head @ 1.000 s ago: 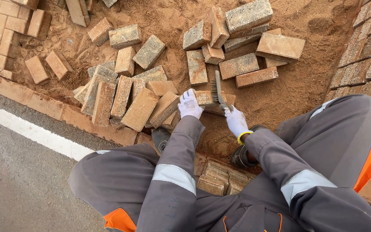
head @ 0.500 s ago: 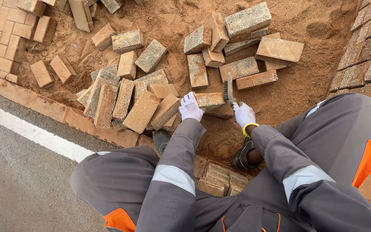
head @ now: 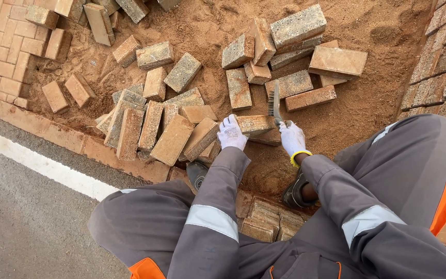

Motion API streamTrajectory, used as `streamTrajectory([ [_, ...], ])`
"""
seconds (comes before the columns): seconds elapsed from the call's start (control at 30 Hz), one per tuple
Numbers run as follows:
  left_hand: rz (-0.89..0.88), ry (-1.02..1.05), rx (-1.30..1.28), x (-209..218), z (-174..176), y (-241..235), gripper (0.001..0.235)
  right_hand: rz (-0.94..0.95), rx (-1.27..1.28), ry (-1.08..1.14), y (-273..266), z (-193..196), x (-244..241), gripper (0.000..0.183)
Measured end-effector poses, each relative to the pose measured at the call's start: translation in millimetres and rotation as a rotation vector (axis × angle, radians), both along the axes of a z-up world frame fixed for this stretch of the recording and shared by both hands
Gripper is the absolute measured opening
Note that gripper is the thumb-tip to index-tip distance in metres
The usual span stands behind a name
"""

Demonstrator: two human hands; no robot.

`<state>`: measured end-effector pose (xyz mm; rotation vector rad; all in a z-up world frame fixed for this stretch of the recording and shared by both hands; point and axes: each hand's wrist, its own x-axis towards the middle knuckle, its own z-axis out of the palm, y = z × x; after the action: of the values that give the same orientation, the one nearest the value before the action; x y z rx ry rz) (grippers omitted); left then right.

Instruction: Cleaning sand and debris off individual bricks using a wire brush

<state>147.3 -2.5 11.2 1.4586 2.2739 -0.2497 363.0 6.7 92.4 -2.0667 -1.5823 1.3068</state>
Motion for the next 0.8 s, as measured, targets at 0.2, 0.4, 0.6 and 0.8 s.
streamTrajectory([
  [0.2, -0.012, 0.017, -0.011, 2, -1, 2, 0.106, 0.097, -0.016, 0.070, -18, 15, -27, 0.049],
  [0.4, -0.063, 0.050, -0.016, 10, 5, 7, 0.102, -0.085, -0.089, -0.058, -5, -40, 24, 0.053],
  [0.6, -0.049, 0.062, -0.021, 11, 4, 9, 0.093, 0.189, 0.160, 0.139, -25, -9, -23, 0.046],
  [0.8, -0.057, 0.032, -0.019, 11, 7, 10, 0.103, -0.038, 0.001, -0.105, 4, -80, 35, 0.052],
])
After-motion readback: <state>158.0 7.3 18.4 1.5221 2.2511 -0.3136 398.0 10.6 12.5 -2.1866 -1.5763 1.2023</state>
